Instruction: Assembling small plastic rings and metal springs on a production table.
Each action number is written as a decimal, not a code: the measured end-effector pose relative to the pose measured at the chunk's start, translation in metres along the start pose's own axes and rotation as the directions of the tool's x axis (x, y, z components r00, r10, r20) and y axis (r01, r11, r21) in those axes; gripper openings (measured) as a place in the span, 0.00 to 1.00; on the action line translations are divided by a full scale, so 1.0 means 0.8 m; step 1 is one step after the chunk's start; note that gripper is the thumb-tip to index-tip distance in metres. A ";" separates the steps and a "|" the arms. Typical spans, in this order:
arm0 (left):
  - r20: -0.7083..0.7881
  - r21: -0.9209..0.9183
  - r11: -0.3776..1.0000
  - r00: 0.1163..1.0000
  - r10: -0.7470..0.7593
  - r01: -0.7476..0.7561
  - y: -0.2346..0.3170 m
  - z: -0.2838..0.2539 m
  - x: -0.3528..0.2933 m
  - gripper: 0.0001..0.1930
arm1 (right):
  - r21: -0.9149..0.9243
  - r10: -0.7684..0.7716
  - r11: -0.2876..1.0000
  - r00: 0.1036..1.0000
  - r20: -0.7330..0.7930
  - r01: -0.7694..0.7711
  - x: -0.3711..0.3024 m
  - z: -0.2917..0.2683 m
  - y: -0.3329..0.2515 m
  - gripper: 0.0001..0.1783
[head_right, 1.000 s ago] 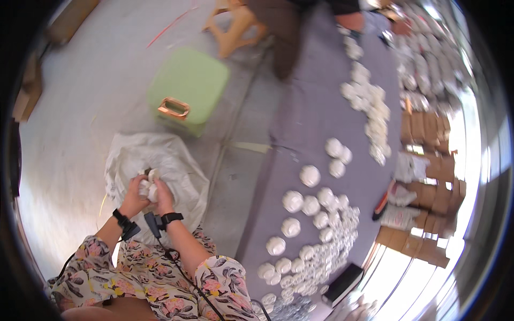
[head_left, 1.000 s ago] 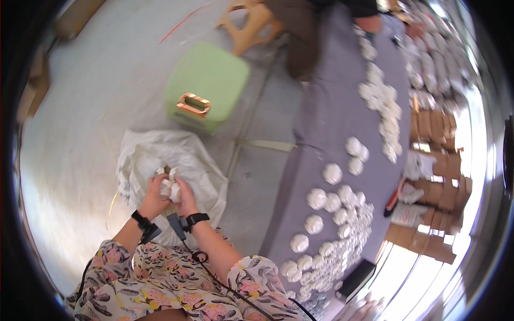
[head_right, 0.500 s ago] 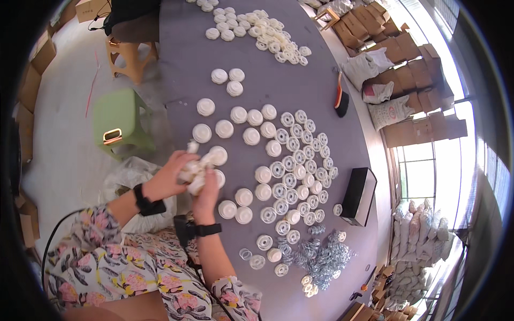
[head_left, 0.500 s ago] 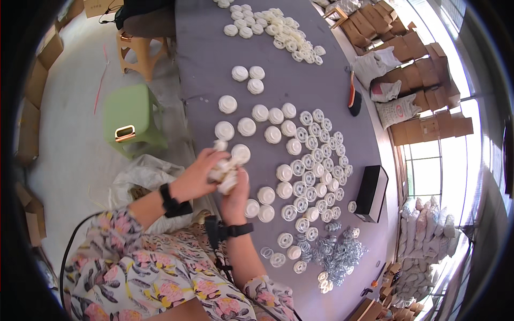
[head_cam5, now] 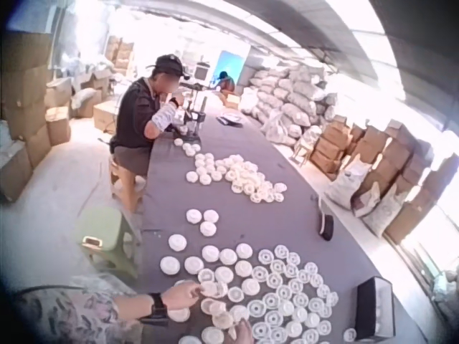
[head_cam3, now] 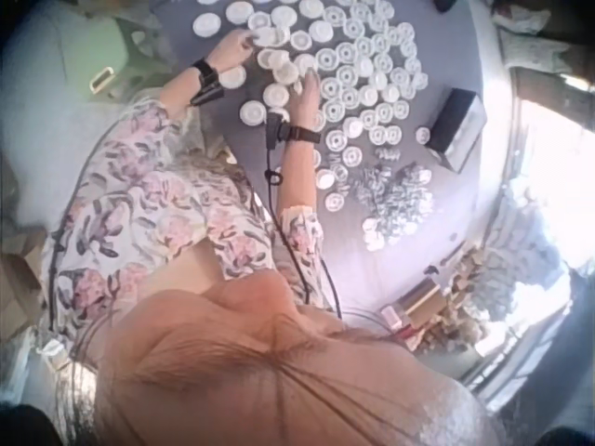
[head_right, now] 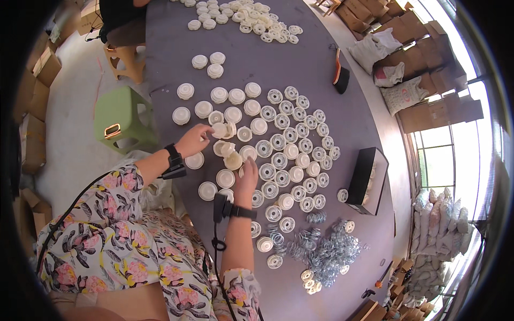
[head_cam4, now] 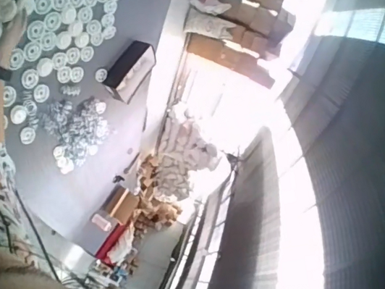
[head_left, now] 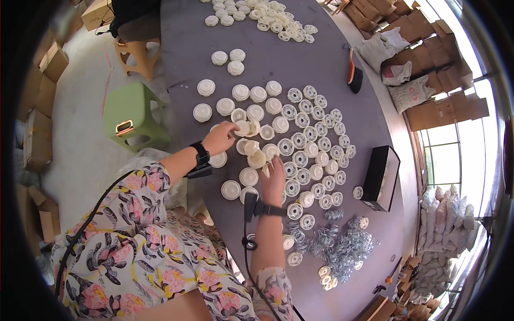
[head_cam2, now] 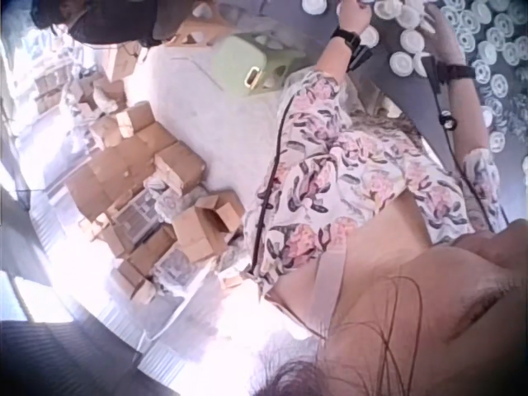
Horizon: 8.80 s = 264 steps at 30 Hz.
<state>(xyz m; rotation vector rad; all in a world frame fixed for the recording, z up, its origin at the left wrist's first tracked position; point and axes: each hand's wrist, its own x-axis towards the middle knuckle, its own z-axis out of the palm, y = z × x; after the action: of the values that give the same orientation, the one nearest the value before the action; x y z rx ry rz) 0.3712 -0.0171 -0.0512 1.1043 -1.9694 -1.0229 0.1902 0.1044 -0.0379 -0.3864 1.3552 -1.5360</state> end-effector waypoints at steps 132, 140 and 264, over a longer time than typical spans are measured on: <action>0.874 0.080 0.802 0.428 0.228 -0.592 0.007 0.127 0.271 0.14 | 0.069 0.594 0.719 0.560 -0.578 -0.691 -0.122 -0.094 0.073 0.24; 0.826 -0.007 0.405 0.223 0.517 -0.914 -0.036 0.124 0.197 0.16 | 0.071 0.562 0.742 0.560 -0.609 -0.667 -0.123 -0.093 0.079 0.23; 0.547 0.232 0.794 0.750 0.371 -0.562 0.024 0.289 0.297 0.19 | 0.056 0.620 0.661 0.502 -0.602 -0.748 -0.118 -0.103 0.063 0.24</action>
<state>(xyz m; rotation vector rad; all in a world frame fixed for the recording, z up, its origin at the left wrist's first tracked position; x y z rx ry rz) 0.0717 -0.1494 -0.1088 0.4699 -2.7600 -0.6692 0.1917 0.2340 -0.0741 0.5404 1.8519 -0.8104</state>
